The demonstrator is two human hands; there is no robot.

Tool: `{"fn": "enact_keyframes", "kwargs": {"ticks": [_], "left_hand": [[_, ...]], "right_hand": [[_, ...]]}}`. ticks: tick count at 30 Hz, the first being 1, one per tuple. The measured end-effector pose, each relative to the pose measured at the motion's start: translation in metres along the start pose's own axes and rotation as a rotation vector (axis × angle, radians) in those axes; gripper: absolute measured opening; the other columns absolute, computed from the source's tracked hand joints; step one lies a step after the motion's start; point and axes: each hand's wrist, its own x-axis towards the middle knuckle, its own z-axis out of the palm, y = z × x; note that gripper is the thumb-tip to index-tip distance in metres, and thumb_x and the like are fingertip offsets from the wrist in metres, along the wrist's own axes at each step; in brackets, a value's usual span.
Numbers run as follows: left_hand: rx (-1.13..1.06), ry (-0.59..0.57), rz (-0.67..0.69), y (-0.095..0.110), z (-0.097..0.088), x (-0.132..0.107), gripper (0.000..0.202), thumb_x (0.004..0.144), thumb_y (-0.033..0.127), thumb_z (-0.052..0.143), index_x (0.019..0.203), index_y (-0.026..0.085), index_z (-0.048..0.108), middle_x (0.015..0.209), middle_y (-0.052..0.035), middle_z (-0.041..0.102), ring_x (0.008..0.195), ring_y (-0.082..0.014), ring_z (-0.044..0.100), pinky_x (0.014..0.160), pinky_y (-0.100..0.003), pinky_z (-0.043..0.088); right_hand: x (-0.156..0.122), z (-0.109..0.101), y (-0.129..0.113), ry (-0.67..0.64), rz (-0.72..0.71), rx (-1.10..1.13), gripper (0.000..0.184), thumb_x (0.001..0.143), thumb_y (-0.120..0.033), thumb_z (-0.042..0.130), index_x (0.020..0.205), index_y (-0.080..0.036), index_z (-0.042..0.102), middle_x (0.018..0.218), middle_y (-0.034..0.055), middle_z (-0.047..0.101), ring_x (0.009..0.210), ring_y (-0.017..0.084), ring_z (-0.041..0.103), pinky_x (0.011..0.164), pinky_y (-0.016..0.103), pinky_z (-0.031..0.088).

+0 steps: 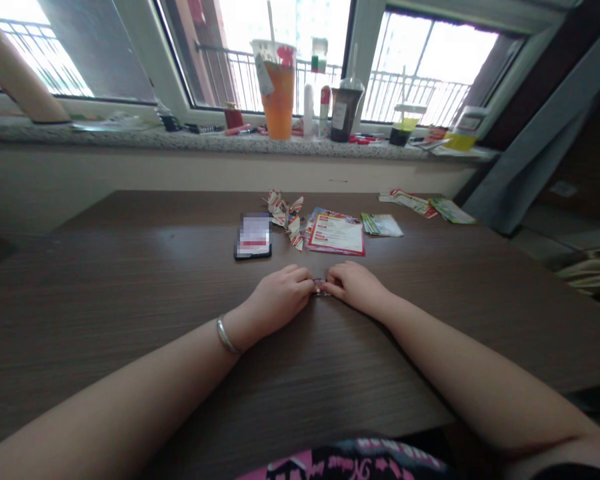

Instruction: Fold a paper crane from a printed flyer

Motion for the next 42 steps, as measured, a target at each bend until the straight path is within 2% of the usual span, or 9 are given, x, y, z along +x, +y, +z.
{"fn": "enact_keyframes", "kwargs": {"ticks": [16,22,28,30,36,42], "left_hand": [[0.005,-0.025,0.059,-0.006,0.0,-0.002,0.023,0.092,0.017,0.046,0.102,0.021,0.067,0.086,-0.0043,0.061,0.078,-0.0167,0.053,0.071,-0.028,0.046],[0.028,-0.023,0.027,-0.004,0.002,-0.003,0.023,0.092,0.019,0.046,0.1,0.023,0.067,0.086,-0.0036,0.06,0.08,-0.0163,0.053,0.07,-0.027,0.045],[0.036,-0.031,0.009,-0.003,0.0,-0.004,0.021,0.091,0.019,0.048,0.098,0.024,0.067,0.086,-0.0034,0.06,0.08,-0.0163,0.054,0.07,-0.027,0.045],[0.037,-0.027,0.014,-0.003,0.0,-0.004,0.021,0.09,0.018,0.049,0.097,0.023,0.068,0.086,-0.0033,0.06,0.08,-0.0162,0.054,0.07,-0.027,0.045],[0.041,-0.011,0.017,-0.002,-0.002,-0.003,0.021,0.09,0.018,0.05,0.098,0.024,0.068,0.085,-0.0026,0.061,0.079,-0.016,0.055,0.068,-0.026,0.045],[0.046,-0.012,-0.003,-0.001,-0.001,-0.004,0.022,0.09,0.019,0.048,0.098,0.024,0.067,0.086,-0.0033,0.061,0.081,-0.0158,0.056,0.067,-0.025,0.045]], "right_hand": [[-0.001,-0.002,0.0,0.004,0.016,0.011,0.027,0.087,-0.039,0.056,0.071,-0.017,0.06,0.075,0.0035,0.064,0.072,0.015,0.051,0.063,0.025,0.03],[-0.003,-0.001,-0.003,0.018,0.006,-0.007,0.028,0.088,-0.039,0.054,0.07,-0.017,0.057,0.075,0.0032,0.063,0.072,0.015,0.052,0.064,0.024,0.032],[-0.013,-0.006,-0.015,0.112,-0.083,-0.132,0.014,0.087,-0.028,0.054,0.08,-0.018,0.059,0.083,0.0042,0.063,0.08,0.017,0.055,0.071,0.027,0.036],[-0.016,-0.009,-0.017,0.1,-0.131,-0.13,0.008,0.085,-0.025,0.057,0.087,-0.018,0.061,0.087,0.0041,0.063,0.083,0.017,0.056,0.072,0.027,0.038],[-0.02,-0.013,-0.016,0.027,-0.126,-0.098,0.018,0.09,-0.025,0.05,0.096,-0.021,0.067,0.094,0.0047,0.064,0.089,0.016,0.057,0.076,0.027,0.04],[-0.021,-0.018,-0.019,0.004,-0.094,-0.101,0.019,0.09,-0.023,0.049,0.092,-0.021,0.068,0.092,0.0041,0.064,0.086,0.016,0.058,0.072,0.026,0.04]]}}
